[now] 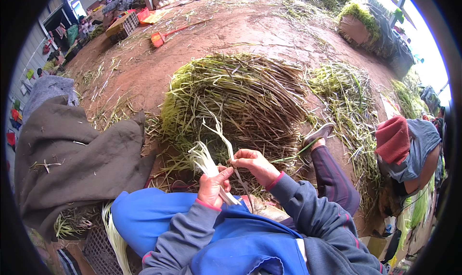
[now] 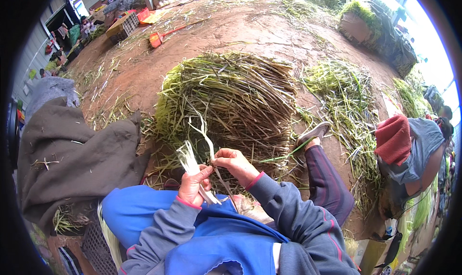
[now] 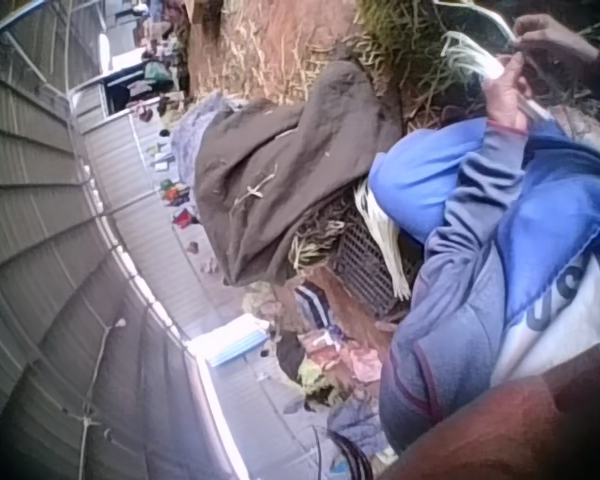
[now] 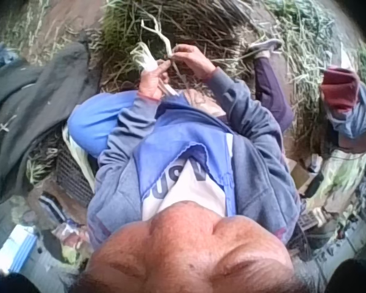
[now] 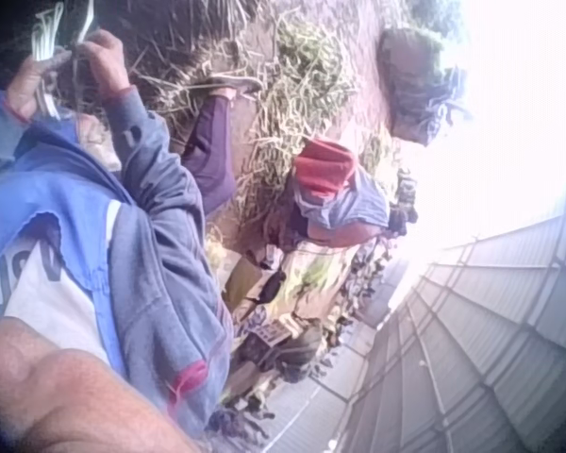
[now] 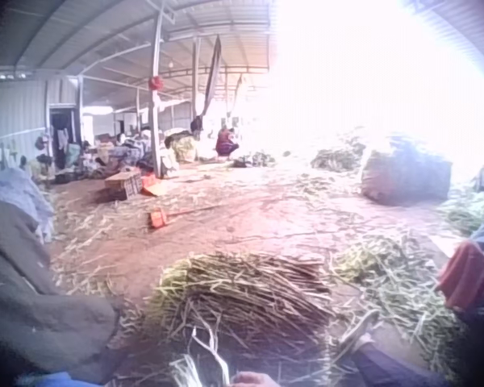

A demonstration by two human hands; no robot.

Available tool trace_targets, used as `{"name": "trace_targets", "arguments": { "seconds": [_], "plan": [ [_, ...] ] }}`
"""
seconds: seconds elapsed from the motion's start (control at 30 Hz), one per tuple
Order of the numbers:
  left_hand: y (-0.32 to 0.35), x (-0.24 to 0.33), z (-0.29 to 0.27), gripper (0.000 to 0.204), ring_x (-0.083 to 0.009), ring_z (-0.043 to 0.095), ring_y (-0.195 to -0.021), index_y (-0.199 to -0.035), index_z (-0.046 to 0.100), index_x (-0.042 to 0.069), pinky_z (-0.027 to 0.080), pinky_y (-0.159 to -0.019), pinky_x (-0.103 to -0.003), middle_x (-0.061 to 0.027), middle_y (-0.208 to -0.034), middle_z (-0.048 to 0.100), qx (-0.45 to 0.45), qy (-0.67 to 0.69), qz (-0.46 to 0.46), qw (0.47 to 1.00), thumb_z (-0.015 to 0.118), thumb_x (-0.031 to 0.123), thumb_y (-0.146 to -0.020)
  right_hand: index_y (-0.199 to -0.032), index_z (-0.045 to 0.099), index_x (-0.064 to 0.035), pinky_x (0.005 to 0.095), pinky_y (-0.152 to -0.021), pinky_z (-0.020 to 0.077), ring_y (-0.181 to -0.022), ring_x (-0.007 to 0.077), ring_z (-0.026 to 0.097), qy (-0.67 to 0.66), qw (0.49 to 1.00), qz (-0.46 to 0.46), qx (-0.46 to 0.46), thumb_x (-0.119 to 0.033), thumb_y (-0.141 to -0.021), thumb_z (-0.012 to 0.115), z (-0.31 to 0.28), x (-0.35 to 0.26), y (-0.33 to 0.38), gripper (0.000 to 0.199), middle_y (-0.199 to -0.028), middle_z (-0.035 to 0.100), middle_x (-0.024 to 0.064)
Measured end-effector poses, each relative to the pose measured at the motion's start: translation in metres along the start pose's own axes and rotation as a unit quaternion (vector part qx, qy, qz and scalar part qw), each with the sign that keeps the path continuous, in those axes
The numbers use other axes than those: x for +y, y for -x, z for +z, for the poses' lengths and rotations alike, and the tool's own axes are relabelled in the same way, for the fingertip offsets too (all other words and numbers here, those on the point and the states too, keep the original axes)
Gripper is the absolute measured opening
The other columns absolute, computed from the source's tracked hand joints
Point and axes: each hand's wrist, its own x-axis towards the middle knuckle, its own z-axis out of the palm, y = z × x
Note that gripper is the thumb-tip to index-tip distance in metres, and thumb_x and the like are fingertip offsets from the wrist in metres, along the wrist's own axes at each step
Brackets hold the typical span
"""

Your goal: The person sits on the ground and repeatedly pulls apart long green plant stalks by hand, separating the fibrous strands and discarding the remaining material. The process is continuous and repetitive throughout the clip.

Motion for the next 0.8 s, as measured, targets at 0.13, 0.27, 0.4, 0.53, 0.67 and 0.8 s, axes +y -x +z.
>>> {"name": "trace_targets", "arguments": {
  "seconds": [0.13, 0.27, 0.4, 0.53, 0.67, 0.8],
  "plan": [
    [0.000, 0.002, 0.001, 0.020, -0.0088, 0.053, -0.049, -0.088, 0.060, 0.005, 0.042, -0.042, -0.024, -0.0011, -0.070, 0.060, 0.018, -0.008, 0.000, 1.000, 0.076, 0.003, -0.078, -0.089, 0.063, -0.0042, 0.0246, -0.081, 0.0443, -0.085, 0.0089, 0.058, -0.052, 0.998, 0.014, 0.011, -0.014, -0.085, 0.066, 0.001, -0.002, -0.001, 0.011, -0.087, 0.065, 0.0018],
    [0.000, 0.006, 0.005, 0.019, -0.0087, 0.052, -0.048, -0.088, 0.059, 0.005, 0.041, -0.041, -0.023, -0.0011, -0.071, 0.060, 0.020, 0.008, -0.003, 1.000, 0.075, 0.001, -0.078, -0.090, 0.064, -0.0050, 0.0244, -0.082, 0.0440, -0.088, 0.0096, 0.059, -0.040, 0.999, 0.008, 0.008, -0.015, -0.085, 0.067, -0.001, -0.004, -0.003, 0.012, -0.089, 0.066, 0.0023],
    [0.000, 0.006, 0.007, 0.019, -0.0088, 0.052, -0.048, -0.089, 0.058, 0.005, 0.041, -0.041, -0.023, -0.0010, -0.071, 0.059, 0.007, -0.004, -0.008, 1.000, 0.073, -0.001, -0.079, -0.090, 0.064, -0.0051, 0.0243, -0.082, 0.0440, -0.088, 0.0097, 0.059, -0.010, 1.000, 0.013, -0.010, -0.015, -0.084, 0.068, -0.001, -0.001, -0.004, 0.012, -0.089, 0.066, 0.0021],
    [-0.002, 0.005, 0.005, 0.020, -0.0085, 0.051, -0.047, -0.090, 0.057, 0.004, 0.040, -0.040, -0.023, -0.0015, -0.070, 0.058, 0.016, 0.003, 0.003, 1.000, 0.072, -0.003, -0.078, -0.090, 0.065, -0.0051, 0.0238, -0.080, 0.0435, -0.087, 0.0090, 0.059, -0.052, 0.998, 0.034, 0.012, -0.016, -0.084, 0.069, 0.002, 0.000, -0.003, 0.013, -0.090, 0.065, 0.0021],
    [-0.003, 0.002, 0.002, 0.021, -0.0084, 0.050, -0.046, -0.089, 0.057, 0.003, 0.039, -0.039, -0.023, -0.0021, -0.068, 0.056, 0.024, -0.016, 0.005, 1.000, 0.071, -0.006, -0.076, -0.091, 0.065, -0.0050, 0.0233, -0.079, 0.0429, -0.086, 0.0085, 0.059, -0.044, 0.998, -0.002, 0.054, -0.015, -0.085, 0.068, 0.004, -0.010, -0.001, 0.012, -0.089, 0.066, 0.0015],
    [-0.009, -0.005, -0.010, 0.016, -0.0075, 0.048, -0.045, -0.087, 0.058, 0.001, 0.038, -0.040, -0.023, -0.0013, -0.065, 0.055, 0.034, -0.100, 0.012, 0.994, 0.069, -0.005, -0.078, -0.092, 0.064, -0.0050, 0.0249, -0.082, 0.0428, -0.087, 0.0093, 0.059, -0.070, 0.989, -0.081, 0.099, -0.015, -0.088, 0.065, 0.000, -0.043, 0.003, 0.011, -0.089, 0.067, 0.0017]
  ]
}}
